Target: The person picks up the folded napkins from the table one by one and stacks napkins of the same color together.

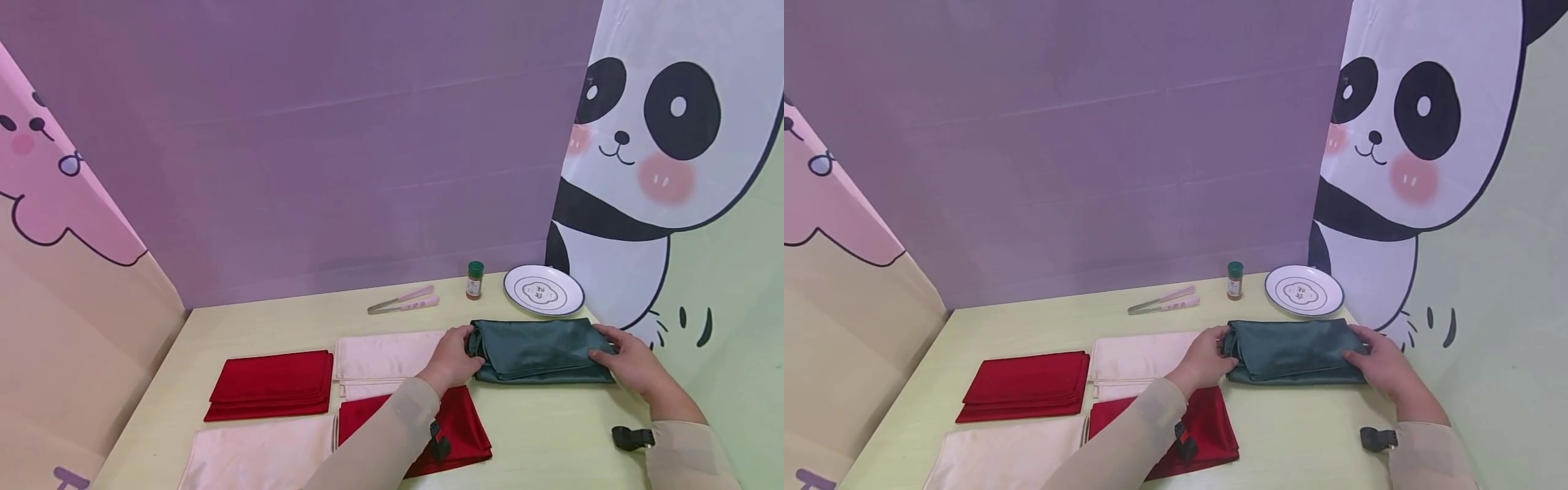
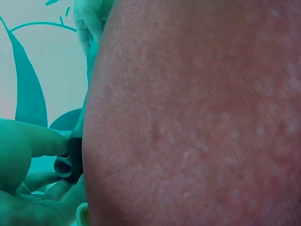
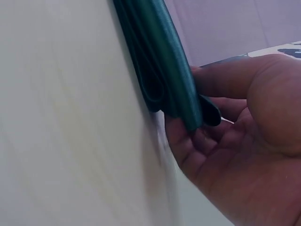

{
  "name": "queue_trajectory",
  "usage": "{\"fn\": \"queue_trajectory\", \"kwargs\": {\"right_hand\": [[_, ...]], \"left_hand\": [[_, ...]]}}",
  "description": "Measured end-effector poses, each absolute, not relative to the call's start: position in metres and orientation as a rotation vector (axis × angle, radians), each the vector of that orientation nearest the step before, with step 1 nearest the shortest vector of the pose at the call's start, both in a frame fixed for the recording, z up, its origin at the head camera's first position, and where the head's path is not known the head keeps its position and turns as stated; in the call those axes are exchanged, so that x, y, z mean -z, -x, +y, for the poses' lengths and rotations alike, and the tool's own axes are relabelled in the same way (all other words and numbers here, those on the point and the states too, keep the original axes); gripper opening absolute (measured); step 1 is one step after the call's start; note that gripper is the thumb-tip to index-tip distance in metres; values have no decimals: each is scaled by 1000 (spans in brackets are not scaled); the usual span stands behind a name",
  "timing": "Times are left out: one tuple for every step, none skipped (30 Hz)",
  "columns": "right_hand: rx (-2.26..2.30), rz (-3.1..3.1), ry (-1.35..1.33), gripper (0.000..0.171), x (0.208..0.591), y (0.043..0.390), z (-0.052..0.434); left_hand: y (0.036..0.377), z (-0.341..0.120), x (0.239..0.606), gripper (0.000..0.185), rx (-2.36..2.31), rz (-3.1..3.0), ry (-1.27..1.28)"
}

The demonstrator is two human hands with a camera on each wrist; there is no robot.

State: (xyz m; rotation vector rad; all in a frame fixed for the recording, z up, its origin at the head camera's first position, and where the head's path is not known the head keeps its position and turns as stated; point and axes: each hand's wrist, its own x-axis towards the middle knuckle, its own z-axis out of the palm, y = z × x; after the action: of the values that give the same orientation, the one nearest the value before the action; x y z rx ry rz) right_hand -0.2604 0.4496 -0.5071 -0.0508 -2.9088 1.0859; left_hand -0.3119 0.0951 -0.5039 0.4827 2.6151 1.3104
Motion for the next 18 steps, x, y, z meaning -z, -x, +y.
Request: {"fn": "queue_trajectory", "kwargs": {"right_hand": [[-1074, -2909, 54, 65, 507, 260, 450], [-1069, -2909, 57, 65, 507, 260, 451], [-1068, -2909, 60, 65, 507, 260, 451], [-1064, -2909, 60, 65, 507, 259, 452], [-1059, -2910, 59, 65, 508, 259, 452], [-1052, -2911, 57, 64, 508, 259, 453], [-1041, -2911, 57, 64, 509, 260, 453], [-1035, -2913, 56, 64, 509, 260, 454], [-1030, -2914, 54, 64, 510, 260, 454], [-1022, -2913, 51, 64, 510, 260, 454], [-1018, -2911, 48, 64, 510, 260, 455], [-1015, -2909, 44, 63, 511, 260, 455], [-1015, -2905, 39, 63, 511, 260, 455], [-1016, -2903, 30, 62, 511, 260, 455], [-1013, -2899, 24, 62, 511, 260, 455], [-1008, -2896, 18, 62, 511, 260, 455], [-1005, -2895, 13, 61, 511, 259, 454], [-1003, -2896, 10, 61, 510, 259, 454]], "left_hand": [[312, 95, 504, 66, -1303, 2621, -480], [312, 95, 503, 66, -1298, 2625, -478], [311, 96, 503, 67, -1293, 2630, -477], [311, 96, 503, 67, -1289, 2634, -478], [311, 96, 503, 68, -1282, 2641, -480], [310, 96, 502, 68, -1276, 2646, -482], [310, 96, 502, 68, -1269, 2650, -483], [310, 96, 502, 69, -1264, 2653, -483], [309, 96, 501, 69, -1260, 2657, -484], [309, 96, 501, 69, -1257, 2660, -484], [308, 96, 501, 69, -1255, 2662, -481], [308, 96, 500, 69, -1256, 2662, -477], [308, 96, 500, 69, -1255, 2664, -473], [308, 96, 500, 69, -1256, 2665, -470], [308, 96, 499, 69, -1257, 2665, -467], [307, 96, 499, 69, -1256, 2666, -465], [307, 96, 499, 69, -1253, 2667, -463], [307, 96, 499, 69, -1251, 2669, -462]]}}
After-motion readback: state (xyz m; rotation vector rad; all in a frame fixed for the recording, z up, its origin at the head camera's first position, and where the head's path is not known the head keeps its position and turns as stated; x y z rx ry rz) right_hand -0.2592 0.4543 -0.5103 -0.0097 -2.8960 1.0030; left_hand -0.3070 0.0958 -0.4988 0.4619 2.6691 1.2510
